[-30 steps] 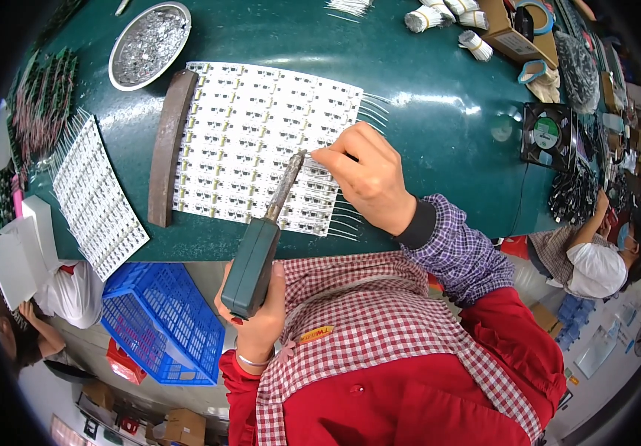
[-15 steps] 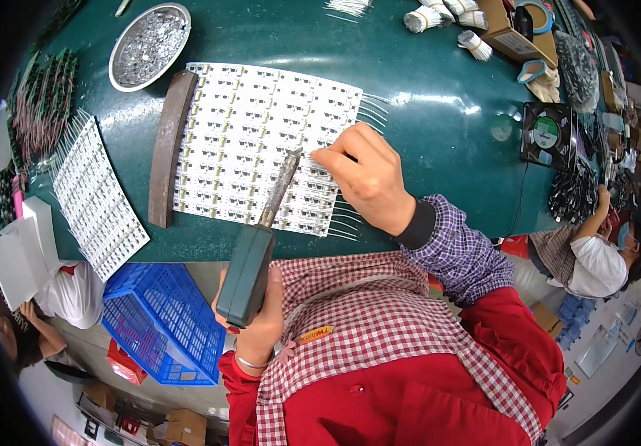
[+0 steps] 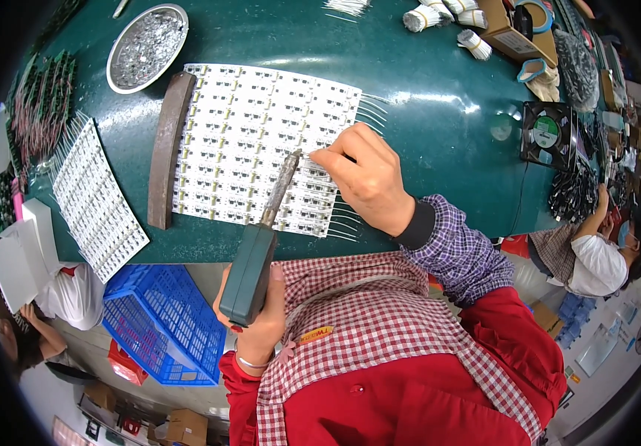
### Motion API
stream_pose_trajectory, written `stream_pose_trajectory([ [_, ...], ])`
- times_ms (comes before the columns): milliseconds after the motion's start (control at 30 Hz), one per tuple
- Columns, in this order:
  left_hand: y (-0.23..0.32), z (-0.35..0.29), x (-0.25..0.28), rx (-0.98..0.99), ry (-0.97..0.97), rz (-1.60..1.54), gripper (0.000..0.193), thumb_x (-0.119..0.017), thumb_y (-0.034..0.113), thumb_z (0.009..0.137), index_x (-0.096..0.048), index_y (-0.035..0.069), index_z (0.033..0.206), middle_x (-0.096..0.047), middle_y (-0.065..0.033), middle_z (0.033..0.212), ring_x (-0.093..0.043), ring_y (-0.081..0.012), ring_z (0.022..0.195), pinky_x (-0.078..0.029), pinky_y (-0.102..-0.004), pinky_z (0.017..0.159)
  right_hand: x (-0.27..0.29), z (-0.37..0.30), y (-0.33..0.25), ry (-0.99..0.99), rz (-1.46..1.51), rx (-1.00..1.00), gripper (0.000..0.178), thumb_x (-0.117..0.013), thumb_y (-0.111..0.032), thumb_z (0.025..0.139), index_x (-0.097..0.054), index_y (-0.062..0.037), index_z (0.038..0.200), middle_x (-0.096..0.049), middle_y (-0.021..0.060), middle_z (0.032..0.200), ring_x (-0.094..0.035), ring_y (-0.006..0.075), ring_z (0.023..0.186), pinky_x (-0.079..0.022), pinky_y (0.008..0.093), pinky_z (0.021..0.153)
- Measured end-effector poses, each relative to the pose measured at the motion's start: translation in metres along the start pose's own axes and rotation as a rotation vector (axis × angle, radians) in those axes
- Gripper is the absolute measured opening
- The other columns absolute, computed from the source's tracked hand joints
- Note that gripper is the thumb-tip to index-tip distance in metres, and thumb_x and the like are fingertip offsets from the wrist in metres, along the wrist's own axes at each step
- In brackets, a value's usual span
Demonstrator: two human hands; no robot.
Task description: The person picks up wire components from the table by hand and inserts them into a circuit board panel while holding a soldering iron.
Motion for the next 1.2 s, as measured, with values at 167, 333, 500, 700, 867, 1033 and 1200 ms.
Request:
stream_pose_trajectory([
  [167,-0.002,-0.011,0.007,0.166,-0.022,-0.094,0.031,-0.078,0.004,0.085,-0.067,-0.007,0.112,-0.07,-0.0134,0.104,-0.066,-0.0196,0.089,-0.053,-0.0319,0.078,0.001,0.0,0.0,-0.002,-0.001,-0.003,0.026,-0.074,0.006,0.066,-0.071,-0.0033,0.09,-0.055,0.0049,0.074,-0.057,0.0211,0.07,-0.048,0.0332,0.059],
  [333,0.002,-0.002,0.0,0.022,0.081,-0.074,0.019,-0.077,0.0,0.08,-0.069,-0.005,0.096,-0.066,-0.0114,0.081,-0.063,-0.0193,0.062,-0.049,-0.0313,0.055,0.0,0.0,-0.001,0.012,0.01,-0.021,0.025,-0.074,0.006,0.066,-0.071,-0.0028,0.089,-0.056,0.0053,0.075,-0.057,0.0216,0.071,-0.048,0.0333,0.06],
  [500,0.002,0.002,-0.002,-0.002,0.086,-0.061,0.017,-0.077,0.0,0.08,-0.069,-0.004,0.095,-0.066,-0.012,0.081,-0.063,-0.0206,0.061,-0.049,-0.0316,0.054,0.006,0.004,-0.002,0.048,-0.009,-0.004,0.024,-0.07,0.003,0.069,-0.069,-0.0037,0.092,-0.055,0.0041,0.078,-0.057,0.0221,0.08,-0.047,0.0346,0.07],
  [700,0.005,0.008,-0.001,0.007,0.036,-0.034,0.017,-0.076,0.0,0.08,-0.069,-0.005,0.095,-0.067,-0.0131,0.084,-0.065,-0.0214,0.064,-0.051,-0.0321,0.057,0.003,0.007,0.002,0.019,-0.012,-0.037,0.02,-0.073,0.006,0.07,-0.07,-0.0027,0.088,-0.055,0.0057,0.074,-0.057,0.0224,0.071,-0.046,0.0342,0.063],
  [867,0.005,0.01,-0.002,0.004,0.027,-0.057,0.021,-0.075,0.0,0.08,-0.07,-0.006,0.099,-0.069,-0.0146,0.089,-0.068,-0.0213,0.069,-0.052,-0.0308,0.061,0.004,0.006,0.001,0.006,-0.014,-0.045,0.02,-0.073,0.006,0.071,-0.071,-0.0035,0.088,-0.055,0.0053,0.075,-0.057,0.0224,0.071,-0.046,0.0343,0.064],
  [1033,0.004,0.012,-0.003,0.039,-0.007,-0.061,0.023,-0.074,-0.001,0.08,-0.069,-0.007,0.102,-0.069,-0.015,0.091,-0.068,-0.0208,0.07,-0.052,-0.0296,0.062,0.002,0.006,0.002,0.007,-0.02,-0.039,0.022,-0.073,0.006,0.069,-0.07,-0.0039,0.089,-0.056,0.0048,0.075,-0.057,0.0224,0.072,-0.046,0.0344,0.064],
  [1200,0.008,0.014,0.0,0.06,-0.041,-0.028,0.022,-0.074,-0.001,0.08,-0.069,-0.007,0.101,-0.069,-0.0147,0.089,-0.068,-0.0214,0.069,-0.052,-0.0301,0.062,0.001,0.006,0.003,0.007,-0.03,-0.034,0.024,-0.074,0.006,0.067,-0.07,-0.0043,0.089,-0.056,0.0046,0.075,-0.057,0.0224,0.072,-0.047,0.0344,0.064],
])
Point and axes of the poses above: each hand's wrist, its own z-axis towards the middle knuckle, its own x-axis out of the back of the hand, y = z × x, the point moved 1 cm from there along z, towards the middle knuckle
